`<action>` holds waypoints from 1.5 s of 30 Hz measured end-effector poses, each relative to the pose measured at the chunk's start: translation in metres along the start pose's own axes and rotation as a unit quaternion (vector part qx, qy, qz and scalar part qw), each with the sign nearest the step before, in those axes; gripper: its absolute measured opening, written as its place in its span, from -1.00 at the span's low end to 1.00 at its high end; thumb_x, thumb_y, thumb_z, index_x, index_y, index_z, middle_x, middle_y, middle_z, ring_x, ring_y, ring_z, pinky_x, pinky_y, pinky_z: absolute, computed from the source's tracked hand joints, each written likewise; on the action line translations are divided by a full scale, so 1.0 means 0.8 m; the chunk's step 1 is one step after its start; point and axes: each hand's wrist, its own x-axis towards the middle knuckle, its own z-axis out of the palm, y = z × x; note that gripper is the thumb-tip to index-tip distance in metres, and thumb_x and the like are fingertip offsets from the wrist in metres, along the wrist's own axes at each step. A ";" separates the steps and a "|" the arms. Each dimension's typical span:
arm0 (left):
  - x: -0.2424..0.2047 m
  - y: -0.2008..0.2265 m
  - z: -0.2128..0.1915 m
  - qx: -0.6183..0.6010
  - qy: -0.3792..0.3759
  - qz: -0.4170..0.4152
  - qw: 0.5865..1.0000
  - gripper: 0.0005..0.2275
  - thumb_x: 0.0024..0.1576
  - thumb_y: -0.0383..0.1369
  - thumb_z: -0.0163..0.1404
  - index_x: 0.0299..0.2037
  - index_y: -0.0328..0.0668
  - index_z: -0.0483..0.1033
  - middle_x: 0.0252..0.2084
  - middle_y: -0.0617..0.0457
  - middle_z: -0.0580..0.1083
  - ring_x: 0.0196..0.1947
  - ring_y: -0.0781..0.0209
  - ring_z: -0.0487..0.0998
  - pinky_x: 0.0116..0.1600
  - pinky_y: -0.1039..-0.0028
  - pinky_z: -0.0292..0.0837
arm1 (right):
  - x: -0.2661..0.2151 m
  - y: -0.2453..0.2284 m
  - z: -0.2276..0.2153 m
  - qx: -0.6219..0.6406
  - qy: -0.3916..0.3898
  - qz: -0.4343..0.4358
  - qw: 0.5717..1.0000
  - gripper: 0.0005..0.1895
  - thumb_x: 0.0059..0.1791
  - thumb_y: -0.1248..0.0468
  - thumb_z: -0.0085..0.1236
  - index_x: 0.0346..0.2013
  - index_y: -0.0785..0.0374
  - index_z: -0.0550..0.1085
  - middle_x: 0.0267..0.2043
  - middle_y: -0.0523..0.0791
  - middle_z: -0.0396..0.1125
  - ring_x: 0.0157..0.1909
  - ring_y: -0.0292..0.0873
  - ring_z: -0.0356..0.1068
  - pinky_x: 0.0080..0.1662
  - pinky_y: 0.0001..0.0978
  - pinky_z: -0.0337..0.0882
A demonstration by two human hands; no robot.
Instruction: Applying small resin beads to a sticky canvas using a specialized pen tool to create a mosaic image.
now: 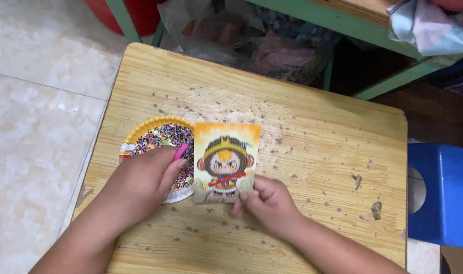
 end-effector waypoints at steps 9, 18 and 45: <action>-0.003 -0.007 0.008 0.039 0.069 0.051 0.996 -0.77 0.18 -0.20 -0.25 -0.45 -0.09 0.32 -0.54 0.04 0.39 -0.55 0.04 0.39 -0.45 0.24 0.20 | -0.005 0.029 -0.001 0.068 -0.058 -0.031 0.995 -0.82 -0.02 0.34 -0.11 -0.40 0.38 0.43 -0.55 0.00 0.45 -0.53 -0.21 0.46 -0.50 -0.43 0.51; -0.001 -0.006 -0.020 -0.066 0.171 0.008 0.983 -0.73 0.16 -0.18 -0.18 -0.48 -0.11 0.47 -0.47 0.17 0.38 -0.42 0.28 0.38 -0.31 0.44 0.29 | -0.008 0.018 -0.001 0.040 -0.060 -0.017 0.997 -0.80 -0.04 0.42 -0.13 -0.51 0.35 0.44 -0.54 0.00 0.47 -0.53 -0.19 0.48 -0.48 -0.46 0.52; 0.008 -0.030 -0.044 -0.248 0.324 -0.077 0.910 -0.91 0.21 -0.36 -0.12 -0.18 -0.15 0.41 -0.43 0.08 0.47 -0.42 0.38 0.50 -0.29 0.58 0.42 | -0.004 0.021 0.000 0.055 -0.066 -0.100 0.991 -0.77 0.00 0.32 -0.15 -0.47 0.35 0.43 -0.53 -0.04 0.44 -0.52 -0.19 0.45 -0.43 -0.41 0.48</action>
